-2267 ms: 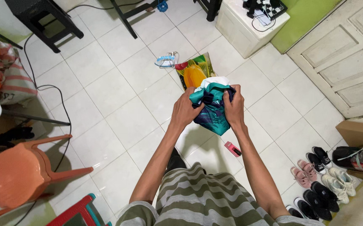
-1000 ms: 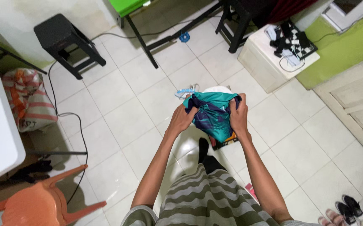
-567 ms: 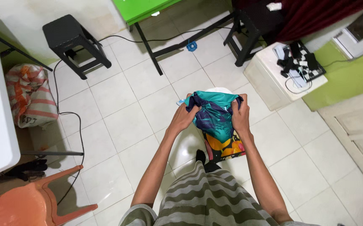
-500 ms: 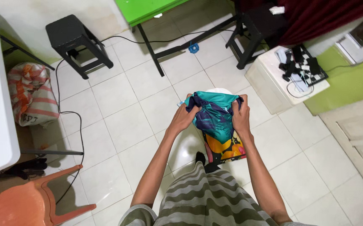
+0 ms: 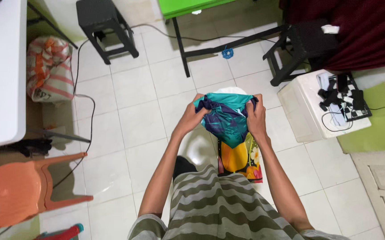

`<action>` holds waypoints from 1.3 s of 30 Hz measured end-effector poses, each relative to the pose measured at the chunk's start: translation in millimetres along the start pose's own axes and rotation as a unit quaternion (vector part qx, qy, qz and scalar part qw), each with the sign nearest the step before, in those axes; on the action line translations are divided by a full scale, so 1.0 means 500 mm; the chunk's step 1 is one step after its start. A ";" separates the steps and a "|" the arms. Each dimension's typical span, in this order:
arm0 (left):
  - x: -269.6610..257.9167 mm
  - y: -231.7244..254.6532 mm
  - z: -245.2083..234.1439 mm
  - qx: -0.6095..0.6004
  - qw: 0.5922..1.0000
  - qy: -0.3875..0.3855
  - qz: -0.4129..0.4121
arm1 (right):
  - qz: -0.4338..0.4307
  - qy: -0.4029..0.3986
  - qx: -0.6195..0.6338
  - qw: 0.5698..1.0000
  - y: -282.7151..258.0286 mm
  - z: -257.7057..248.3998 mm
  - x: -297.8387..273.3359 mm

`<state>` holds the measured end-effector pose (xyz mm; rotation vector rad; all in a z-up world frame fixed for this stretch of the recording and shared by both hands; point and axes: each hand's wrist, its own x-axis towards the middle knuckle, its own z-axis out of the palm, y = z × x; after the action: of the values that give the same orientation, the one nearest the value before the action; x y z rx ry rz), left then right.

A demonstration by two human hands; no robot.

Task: The person picks up several clothing items from the floor, folds them by hand one at a time on a green desk, and stacks them together.

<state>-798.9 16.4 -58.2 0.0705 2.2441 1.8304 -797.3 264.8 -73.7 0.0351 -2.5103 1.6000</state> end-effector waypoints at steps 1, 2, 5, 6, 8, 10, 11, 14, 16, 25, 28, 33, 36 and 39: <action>0.008 -0.009 -0.010 -0.031 0.999 0.002 0.012 | 0.010 -0.009 -0.004 1.000 0.002 0.011 0.009; 0.018 -0.016 -0.018 -0.062 0.998 0.004 0.026 | 0.018 -0.016 -0.008 1.000 0.003 0.020 0.021; 0.035 -0.036 -0.047 -0.071 0.997 0.023 -0.014 | 0.008 -0.018 -0.004 1.000 -0.006 0.054 0.048; 0.052 -0.040 -0.055 -0.072 0.997 0.023 -0.015 | 0.008 -0.019 -0.004 1.000 -0.008 0.061 0.065; 0.087 -0.050 -0.072 -0.099 0.995 0.033 -0.004 | -0.005 -0.016 -0.001 1.000 -0.012 0.077 0.097; 0.131 -0.057 -0.095 -0.095 0.994 0.048 -0.003 | -0.015 -0.012 -0.012 1.000 -0.020 0.098 0.136; 0.155 -0.059 -0.108 -0.090 0.994 0.064 0.000 | -0.026 -0.008 -0.021 0.999 -0.026 0.108 0.157; 0.229 -0.050 -0.161 -0.070 0.994 0.074 0.040 | -0.046 -0.007 -0.027 0.999 -0.054 0.147 0.227; 0.273 -0.032 -0.198 -0.069 0.994 0.064 0.059 | -0.031 -0.003 -0.030 0.999 -0.076 0.168 0.269; 0.396 -0.023 -0.361 -0.065 0.992 0.020 0.106 | -0.015 0.000 -0.010 1.000 -0.126 0.295 0.407; 0.431 -0.043 -0.409 -0.082 0.992 0.014 0.098 | -0.010 -0.005 -0.005 1.000 -0.129 0.338 0.434; 0.466 -0.072 -0.480 -0.117 0.990 0.008 0.078 | -0.027 0.011 -0.006 1.000 -0.142 0.407 0.467; 0.483 -0.092 -0.512 -0.116 0.992 0.001 0.059 | 0.012 0.020 -0.052 0.998 -0.145 0.441 0.479; 0.500 -0.099 -0.536 -0.147 0.989 0.000 0.027 | 0.012 0.028 -0.082 0.996 -0.146 0.464 0.490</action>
<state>-1093.8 -203.3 -96.6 0.0792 1.9648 2.1680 -1060.4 41.0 -67.0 -0.0587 -2.5968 1.3779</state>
